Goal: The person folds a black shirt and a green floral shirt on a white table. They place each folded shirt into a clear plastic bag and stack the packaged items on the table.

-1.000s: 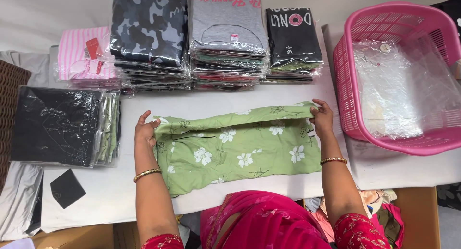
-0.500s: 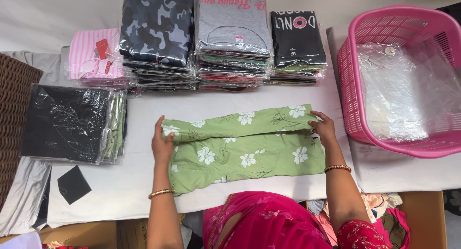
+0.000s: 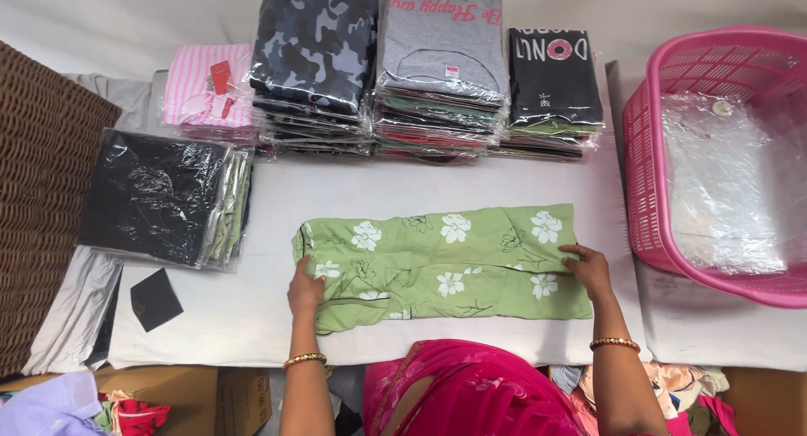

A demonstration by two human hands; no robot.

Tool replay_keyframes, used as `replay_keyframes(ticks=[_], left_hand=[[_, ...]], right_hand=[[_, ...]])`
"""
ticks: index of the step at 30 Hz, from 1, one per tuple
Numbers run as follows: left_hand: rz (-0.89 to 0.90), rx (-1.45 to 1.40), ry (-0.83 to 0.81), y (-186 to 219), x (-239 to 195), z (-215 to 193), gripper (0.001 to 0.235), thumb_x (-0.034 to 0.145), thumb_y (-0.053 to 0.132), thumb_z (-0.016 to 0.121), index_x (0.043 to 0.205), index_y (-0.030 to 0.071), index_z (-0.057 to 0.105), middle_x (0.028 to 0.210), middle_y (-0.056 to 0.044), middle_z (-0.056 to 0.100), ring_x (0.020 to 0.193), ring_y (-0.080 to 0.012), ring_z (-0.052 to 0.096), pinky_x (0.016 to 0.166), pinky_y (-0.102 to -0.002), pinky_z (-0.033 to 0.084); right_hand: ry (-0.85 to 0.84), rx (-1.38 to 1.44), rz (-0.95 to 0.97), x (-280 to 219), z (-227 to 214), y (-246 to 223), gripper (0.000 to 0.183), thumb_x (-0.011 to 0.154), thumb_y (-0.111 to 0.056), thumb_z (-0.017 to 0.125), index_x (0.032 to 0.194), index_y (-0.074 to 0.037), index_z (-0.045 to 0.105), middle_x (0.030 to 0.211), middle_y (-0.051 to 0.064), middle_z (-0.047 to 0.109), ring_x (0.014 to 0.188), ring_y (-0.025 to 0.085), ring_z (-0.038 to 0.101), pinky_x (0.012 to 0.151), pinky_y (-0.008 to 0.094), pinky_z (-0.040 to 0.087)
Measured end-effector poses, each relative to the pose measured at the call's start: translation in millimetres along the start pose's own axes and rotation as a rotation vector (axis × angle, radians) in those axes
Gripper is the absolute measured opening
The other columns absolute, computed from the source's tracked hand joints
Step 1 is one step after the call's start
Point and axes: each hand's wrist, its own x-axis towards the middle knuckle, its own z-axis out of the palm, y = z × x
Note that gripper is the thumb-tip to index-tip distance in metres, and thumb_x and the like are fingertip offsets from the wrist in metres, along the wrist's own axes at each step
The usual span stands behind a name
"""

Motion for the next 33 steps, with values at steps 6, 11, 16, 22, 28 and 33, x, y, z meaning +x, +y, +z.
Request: replay_keyframes(ticks=[6,11,16,22,28,33], left_hand=[[-0.072,-0.157,0.059,-13,-6,15,0.064,0.089,0.033,0.079,0.146,0.024,0.051,0.102,-0.005,0.074,0.102,-0.0264,0.070,0.093,-0.042,0.052],[0.075,-0.215,0.197,9,9,15,0.048,0.092,0.026,0.075,0.137,0.021,0.060,0.111,-0.007,0.074,0.102,-0.0221,0.071,0.093,-0.038,0.055],[0.243,-0.244,0.086,21,50,36,0.037,0.095,0.016,0.069,0.132,0.021,0.069,0.122,-0.008,0.067,0.106,-0.0205,0.074,0.097,-0.035,0.057],[0.376,-0.121,0.181,55,49,19,0.070,0.083,0.007,0.080,0.145,0.017,0.050,0.131,-0.012,0.051,0.121,-0.0370,0.050,0.097,-0.046,0.045],[0.146,-0.143,0.265,97,15,-30,0.080,0.079,0.000,0.075,0.151,0.022,0.046,0.129,-0.013,0.046,0.113,-0.0316,0.058,0.092,-0.043,0.054],[0.189,0.075,0.268,44,97,13,0.024,0.095,0.011,0.075,0.117,0.022,0.072,0.125,-0.002,0.057,0.112,-0.0251,0.066,0.094,-0.040,0.057]], right_hand=[[0.137,-0.193,0.025,7,6,15,0.033,0.085,-0.013,0.079,0.118,-0.015,0.079,0.086,0.005,0.067,0.077,0.017,0.063,0.075,0.035,0.051],[0.312,-0.461,-0.245,22,12,-12,0.040,0.083,-0.015,0.079,0.123,-0.017,0.076,0.116,0.009,0.071,0.106,0.028,0.064,0.094,0.042,0.051],[0.275,-0.674,-0.436,40,37,-58,0.052,0.080,-0.014,0.079,0.131,-0.020,0.071,0.134,0.007,0.067,0.126,0.035,0.055,0.106,0.044,0.048],[0.156,-0.733,-0.469,71,56,-71,0.065,0.073,-0.015,0.081,0.135,-0.024,0.065,0.146,0.003,0.058,0.138,0.031,0.043,0.106,0.057,0.035],[0.007,-1.021,-0.336,85,44,-78,0.072,0.066,-0.018,0.080,0.134,-0.036,0.067,0.137,-0.004,0.063,0.136,0.026,0.041,0.106,0.057,0.027],[-0.049,-1.195,-0.197,95,22,-82,0.027,0.079,-0.039,0.083,0.104,-0.032,0.080,0.124,-0.006,0.069,0.131,0.024,0.046,0.105,0.054,0.030]])
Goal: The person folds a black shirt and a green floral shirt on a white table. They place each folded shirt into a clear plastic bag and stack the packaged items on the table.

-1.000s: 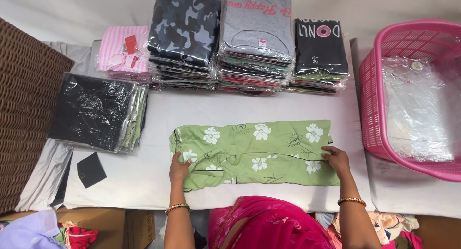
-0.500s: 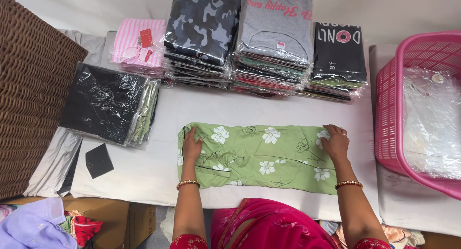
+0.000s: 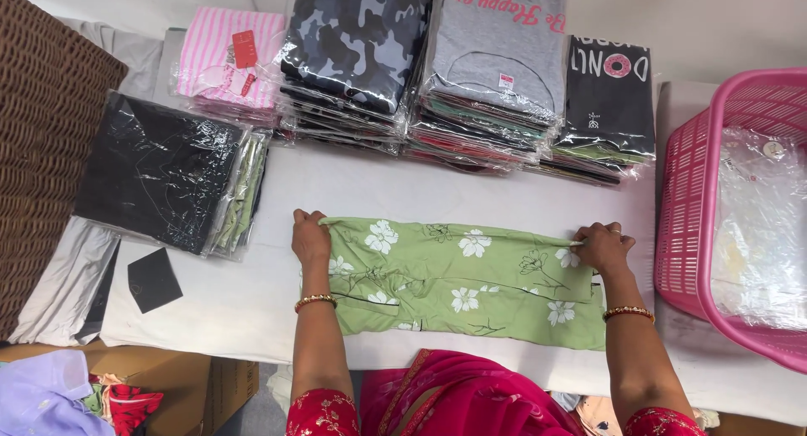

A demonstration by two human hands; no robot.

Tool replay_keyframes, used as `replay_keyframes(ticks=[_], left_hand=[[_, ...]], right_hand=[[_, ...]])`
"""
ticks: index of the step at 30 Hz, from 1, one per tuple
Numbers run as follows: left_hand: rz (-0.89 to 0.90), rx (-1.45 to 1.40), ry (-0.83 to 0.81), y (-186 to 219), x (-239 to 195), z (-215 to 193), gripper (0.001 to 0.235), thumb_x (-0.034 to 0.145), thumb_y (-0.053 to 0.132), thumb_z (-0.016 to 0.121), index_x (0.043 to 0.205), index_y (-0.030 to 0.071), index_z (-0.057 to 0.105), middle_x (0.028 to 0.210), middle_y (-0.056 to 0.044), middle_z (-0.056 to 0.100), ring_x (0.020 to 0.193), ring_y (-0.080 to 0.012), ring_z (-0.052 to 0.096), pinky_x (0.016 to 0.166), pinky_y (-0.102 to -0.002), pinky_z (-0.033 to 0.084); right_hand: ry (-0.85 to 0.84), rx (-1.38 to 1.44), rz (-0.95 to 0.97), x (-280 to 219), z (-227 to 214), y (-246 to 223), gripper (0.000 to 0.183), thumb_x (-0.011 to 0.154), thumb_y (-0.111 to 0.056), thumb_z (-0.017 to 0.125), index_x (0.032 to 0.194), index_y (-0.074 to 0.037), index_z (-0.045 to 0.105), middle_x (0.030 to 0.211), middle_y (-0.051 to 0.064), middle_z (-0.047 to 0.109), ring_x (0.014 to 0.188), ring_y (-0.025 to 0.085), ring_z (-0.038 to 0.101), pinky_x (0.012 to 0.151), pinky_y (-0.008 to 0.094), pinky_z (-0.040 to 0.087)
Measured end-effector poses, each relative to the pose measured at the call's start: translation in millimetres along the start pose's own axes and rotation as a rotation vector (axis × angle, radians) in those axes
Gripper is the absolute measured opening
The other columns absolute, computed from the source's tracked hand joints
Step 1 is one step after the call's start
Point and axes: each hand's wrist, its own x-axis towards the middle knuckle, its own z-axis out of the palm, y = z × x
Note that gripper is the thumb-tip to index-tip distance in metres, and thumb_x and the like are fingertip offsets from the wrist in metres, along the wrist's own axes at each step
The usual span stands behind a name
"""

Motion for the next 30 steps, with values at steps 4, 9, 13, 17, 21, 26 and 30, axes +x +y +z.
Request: replay_keyframes(ticks=[4,9,13,17,21,26,30], left_hand=[[-0.025,-0.006,-0.053,38,-3,-37,0.017,0.096,0.015,0.076,0.112,0.019,0.073,0.126,-0.003,0.056,0.108,-0.0261,0.067,0.090,-0.041,0.057],[0.153,-0.262,0.235,62,-44,-67,0.053,0.078,-0.001,0.075,0.128,0.010,0.061,0.124,-0.015,0.047,0.096,-0.0342,0.062,0.075,-0.042,0.054],[0.032,-0.481,0.228,40,-111,-60,0.037,0.089,-0.005,0.067,0.123,0.010,0.063,0.120,-0.008,0.052,0.088,-0.0232,0.062,0.079,-0.035,0.053],[0.108,-0.506,0.166,-10,-176,-19,0.038,0.081,-0.013,0.058,0.108,0.012,0.068,0.113,-0.005,0.058,0.096,-0.0218,0.063,0.085,-0.034,0.054],[0.583,0.018,0.014,17,-203,-53,0.061,0.060,-0.009,0.065,0.115,0.015,0.073,0.120,-0.010,0.061,0.110,-0.0317,0.055,0.095,-0.049,0.041],[0.574,0.100,0.003,3,-192,-28,0.044,0.076,0.006,0.071,0.118,0.019,0.073,0.115,-0.005,0.062,0.112,-0.0260,0.053,0.095,-0.046,0.039],[0.520,0.120,0.013,6,-186,-26,0.022,0.085,0.013,0.073,0.105,0.022,0.076,0.109,0.000,0.063,0.110,-0.0233,0.055,0.098,-0.043,0.041]], right_hand=[[0.056,0.025,0.005,7,13,5,0.026,0.082,-0.040,0.082,0.105,-0.029,0.079,0.122,-0.006,0.071,0.131,0.025,0.048,0.106,0.056,0.031],[0.365,0.189,-0.059,-23,13,-22,0.060,0.074,-0.015,0.078,0.131,-0.028,0.067,0.142,0.002,0.057,0.136,0.031,0.043,0.106,0.058,0.029],[0.457,0.286,-0.144,-78,13,-68,0.066,0.075,-0.009,0.075,0.137,-0.026,0.063,0.146,0.004,0.054,0.137,0.032,0.043,0.109,0.057,0.030],[0.396,0.336,-0.406,-133,26,-115,0.062,0.075,-0.006,0.071,0.134,-0.022,0.061,0.144,0.005,0.054,0.135,0.031,0.044,0.108,0.054,0.032],[0.298,0.370,-0.557,-162,40,-143,0.061,0.073,-0.004,0.070,0.130,-0.023,0.062,0.140,0.003,0.055,0.132,0.028,0.045,0.106,0.053,0.032],[0.256,0.359,-0.639,-167,42,-144,0.063,0.072,-0.002,0.070,0.131,-0.023,0.062,0.140,0.004,0.054,0.134,0.026,0.044,0.109,0.050,0.032],[0.257,0.332,-0.614,-170,40,-133,0.062,0.074,-0.002,0.070,0.132,-0.023,0.061,0.142,0.002,0.053,0.135,0.026,0.044,0.110,0.049,0.032]])
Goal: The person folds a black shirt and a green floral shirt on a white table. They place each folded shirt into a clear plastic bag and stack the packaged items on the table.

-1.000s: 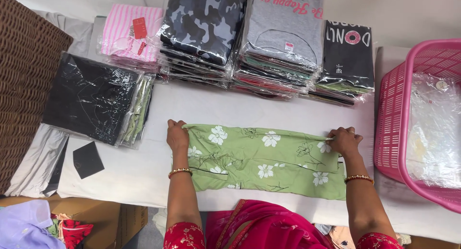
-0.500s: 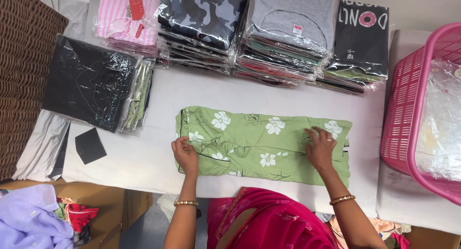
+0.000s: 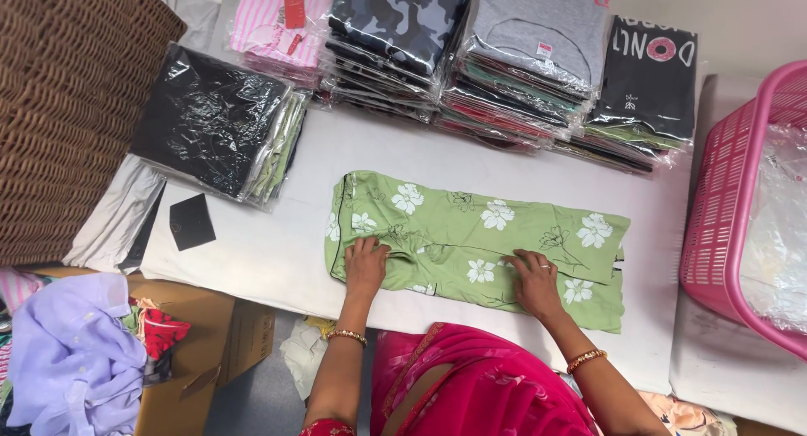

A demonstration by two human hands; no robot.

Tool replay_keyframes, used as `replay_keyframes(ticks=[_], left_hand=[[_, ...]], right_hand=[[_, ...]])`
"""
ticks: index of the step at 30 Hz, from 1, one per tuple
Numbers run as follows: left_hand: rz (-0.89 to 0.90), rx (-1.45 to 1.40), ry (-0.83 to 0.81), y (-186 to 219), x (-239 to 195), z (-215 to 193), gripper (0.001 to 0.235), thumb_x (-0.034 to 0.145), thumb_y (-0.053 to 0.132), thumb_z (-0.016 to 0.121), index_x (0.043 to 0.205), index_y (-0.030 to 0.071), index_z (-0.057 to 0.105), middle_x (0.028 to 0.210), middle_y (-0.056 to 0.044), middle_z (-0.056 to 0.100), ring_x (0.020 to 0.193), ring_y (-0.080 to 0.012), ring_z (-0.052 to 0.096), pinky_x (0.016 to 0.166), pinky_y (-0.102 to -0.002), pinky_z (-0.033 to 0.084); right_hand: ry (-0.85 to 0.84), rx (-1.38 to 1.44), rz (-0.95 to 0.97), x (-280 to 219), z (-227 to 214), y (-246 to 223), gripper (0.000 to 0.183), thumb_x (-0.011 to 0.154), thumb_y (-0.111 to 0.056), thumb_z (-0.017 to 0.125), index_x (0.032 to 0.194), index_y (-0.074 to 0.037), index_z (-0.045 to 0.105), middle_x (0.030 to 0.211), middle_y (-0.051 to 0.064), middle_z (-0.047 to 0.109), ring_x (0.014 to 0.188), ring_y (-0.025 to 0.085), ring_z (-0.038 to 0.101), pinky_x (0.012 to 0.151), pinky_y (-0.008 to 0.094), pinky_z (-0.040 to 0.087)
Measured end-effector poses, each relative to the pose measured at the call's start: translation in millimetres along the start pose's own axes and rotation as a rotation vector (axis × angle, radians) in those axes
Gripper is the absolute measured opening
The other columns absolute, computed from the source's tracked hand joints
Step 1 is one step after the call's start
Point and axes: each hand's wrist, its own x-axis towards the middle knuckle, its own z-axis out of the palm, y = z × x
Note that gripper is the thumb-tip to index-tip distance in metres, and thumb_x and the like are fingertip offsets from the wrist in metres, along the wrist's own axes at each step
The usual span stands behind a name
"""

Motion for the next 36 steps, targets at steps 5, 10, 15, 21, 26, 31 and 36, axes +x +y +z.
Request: replay_keyframes(ticks=[5,10,15,21,26,31,36], left_hand=[[0.030,-0.035,0.153,30,-15,-31,0.022,0.080,0.013,0.074,0.101,0.018,0.077,0.107,0.001,0.066,0.109,-0.0231,0.056,0.102,-0.045,0.041],[-0.077,-0.126,-0.296,41,-37,-39,0.031,0.088,0.035,0.079,0.111,0.014,0.074,0.108,-0.006,0.065,0.111,-0.0261,0.055,0.096,-0.048,0.039],[-0.221,-0.381,0.077,16,-49,-22,0.016,0.090,0.014,0.069,0.104,0.013,0.075,0.103,-0.006,0.069,0.105,-0.0304,0.060,0.092,-0.042,0.049],[-0.283,-0.386,0.130,-6,-47,-6,0.021,0.086,0.005,0.066,0.103,0.012,0.076,0.100,-0.007,0.069,0.102,-0.0310,0.061,0.090,-0.040,0.051],[-0.515,-0.661,0.258,-40,-44,22,0.023,0.090,0.002,0.065,0.108,0.011,0.075,0.099,-0.004,0.070,0.091,-0.0203,0.066,0.083,-0.034,0.053],[-0.752,-1.077,0.270,-84,-44,56,0.024,0.096,0.003,0.064,0.114,0.012,0.076,0.098,-0.004,0.073,0.084,-0.0114,0.064,0.079,-0.026,0.051],[-0.727,-0.318,0.388,-53,-47,10,0.031,0.076,0.019,0.087,0.104,0.012,0.078,0.108,-0.011,0.058,0.105,-0.0339,0.053,0.092,-0.045,0.047]], right_hand=[[0.023,-0.009,0.031,-18,7,11,0.062,0.074,-0.005,0.071,0.132,-0.024,0.060,0.141,0.003,0.053,0.135,0.027,0.043,0.109,0.050,0.032],[0.036,-0.009,0.035,-30,15,12,0.061,0.074,-0.006,0.072,0.131,-0.025,0.061,0.141,0.003,0.053,0.135,0.027,0.043,0.108,0.051,0.032],[0.035,0.011,0.008,-35,18,10,0.061,0.074,-0.006,0.071,0.131,-0.025,0.060,0.140,0.003,0.054,0.136,0.028,0.043,0.108,0.050,0.033],[0.045,0.000,0.005,-37,18,16,0.060,0.074,-0.008,0.071,0.131,-0.026,0.061,0.139,0.002,0.054,0.135,0.028,0.044,0.110,0.050,0.031],[0.134,0.011,0.153,-48,11,50,0.054,0.076,-0.016,0.072,0.129,-0.025,0.064,0.140,0.002,0.055,0.135,0.029,0.044,0.110,0.053,0.031],[0.250,-0.001,0.259,-73,15,101,0.041,0.082,-0.024,0.075,0.123,-0.024,0.068,0.135,0.004,0.059,0.132,0.030,0.047,0.106,0.053,0.033],[0.441,-0.054,0.442,-98,15,125,0.039,0.085,-0.015,0.071,0.123,-0.025,0.069,0.130,0.003,0.062,0.130,0.028,0.052,0.107,0.051,0.037]])
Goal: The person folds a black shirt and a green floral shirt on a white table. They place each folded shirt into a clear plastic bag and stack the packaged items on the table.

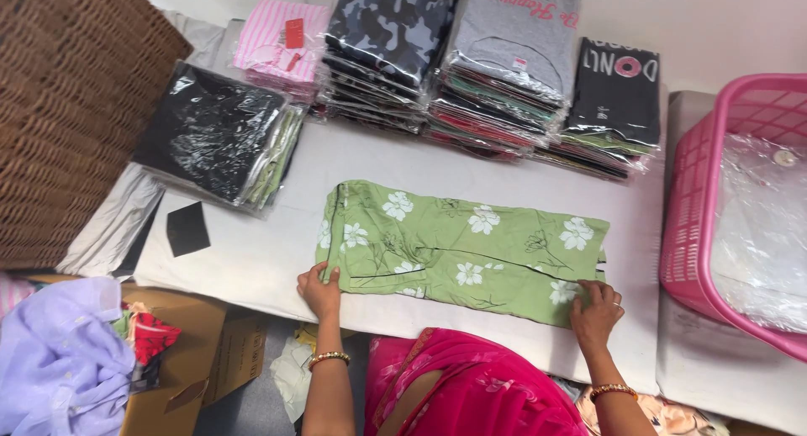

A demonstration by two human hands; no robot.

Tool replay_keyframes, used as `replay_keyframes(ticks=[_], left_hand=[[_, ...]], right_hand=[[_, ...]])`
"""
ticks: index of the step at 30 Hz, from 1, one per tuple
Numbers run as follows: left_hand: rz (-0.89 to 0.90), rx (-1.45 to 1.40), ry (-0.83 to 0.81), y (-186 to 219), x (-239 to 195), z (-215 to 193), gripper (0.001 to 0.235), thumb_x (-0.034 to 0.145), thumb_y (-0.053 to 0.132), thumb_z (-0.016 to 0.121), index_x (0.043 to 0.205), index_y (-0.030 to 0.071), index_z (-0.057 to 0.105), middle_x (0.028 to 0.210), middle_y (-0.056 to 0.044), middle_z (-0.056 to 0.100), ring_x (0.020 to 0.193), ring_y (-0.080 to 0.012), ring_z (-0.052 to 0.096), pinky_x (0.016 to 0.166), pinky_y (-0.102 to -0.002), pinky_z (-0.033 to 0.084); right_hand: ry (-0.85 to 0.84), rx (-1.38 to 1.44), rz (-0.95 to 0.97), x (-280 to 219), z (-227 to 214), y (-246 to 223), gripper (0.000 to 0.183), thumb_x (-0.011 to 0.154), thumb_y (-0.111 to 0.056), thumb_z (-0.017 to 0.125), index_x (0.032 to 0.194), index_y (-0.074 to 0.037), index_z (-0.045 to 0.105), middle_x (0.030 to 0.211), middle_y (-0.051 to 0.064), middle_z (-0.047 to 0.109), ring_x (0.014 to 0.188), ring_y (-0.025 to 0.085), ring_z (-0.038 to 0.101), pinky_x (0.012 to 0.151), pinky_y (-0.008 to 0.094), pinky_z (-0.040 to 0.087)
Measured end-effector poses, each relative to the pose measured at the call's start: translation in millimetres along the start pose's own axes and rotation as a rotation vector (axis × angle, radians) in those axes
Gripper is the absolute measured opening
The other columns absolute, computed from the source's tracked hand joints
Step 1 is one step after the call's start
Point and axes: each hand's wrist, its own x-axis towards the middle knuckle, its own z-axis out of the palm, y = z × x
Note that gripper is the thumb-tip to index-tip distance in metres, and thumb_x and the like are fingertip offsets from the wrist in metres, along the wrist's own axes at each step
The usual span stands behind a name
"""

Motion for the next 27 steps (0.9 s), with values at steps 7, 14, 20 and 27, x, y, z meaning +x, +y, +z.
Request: replay_keyframes(ticks=[7,14,20,27], left_hand=[[-0.001,0.048,-0.261,-75,16,10,0.041,0.075,0.036,0.090,0.107,0.015,0.076,0.101,-0.010,0.056,0.090,-0.0283,0.058,0.085,-0.044,0.051],[0.071,0.112,-0.420,-81,34,1,0.049,0.073,0.038,0.091,0.110,0.010,0.075,0.098,-0.007,0.055,0.084,-0.0250,0.059,0.080,-0.041,0.052],[0.048,0.214,-0.527,-106,52,17,0.057,0.074,0.042,0.091,0.114,0.004,0.076,0.101,-0.009,0.062,0.087,-0.0261,0.064,0.085,-0.042,0.053],[0.097,0.170,-0.538,-102,50,16,0.059,0.077,0.039,0.091,0.118,-0.001,0.073,0.109,-0.013,0.068,0.092,-0.0272,0.066,0.088,-0.039,0.051]], right_hand=[[-0.009,0.166,0.247,-3,-7,23,0.053,0.080,-0.014,0.075,0.130,-0.018,0.062,0.122,0.012,0.061,0.117,0.033,0.056,0.104,0.045,0.047],[-0.077,0.307,0.632,-15,-12,42,0.039,0.084,-0.024,0.082,0.120,-0.012,0.073,0.090,0.006,0.072,0.080,0.021,0.067,0.075,0.036,0.053],[-0.070,0.657,0.652,-27,2,69,0.042,0.081,-0.011,0.084,0.121,-0.007,0.072,0.092,0.004,0.073,0.079,0.011,0.064,0.072,0.026,0.051],[-0.161,0.917,0.498,-34,2,76,0.049,0.076,0.000,0.083,0.123,-0.006,0.071,0.085,-0.008,0.054,0.075,0.003,0.050,0.068,0.020,0.044]])
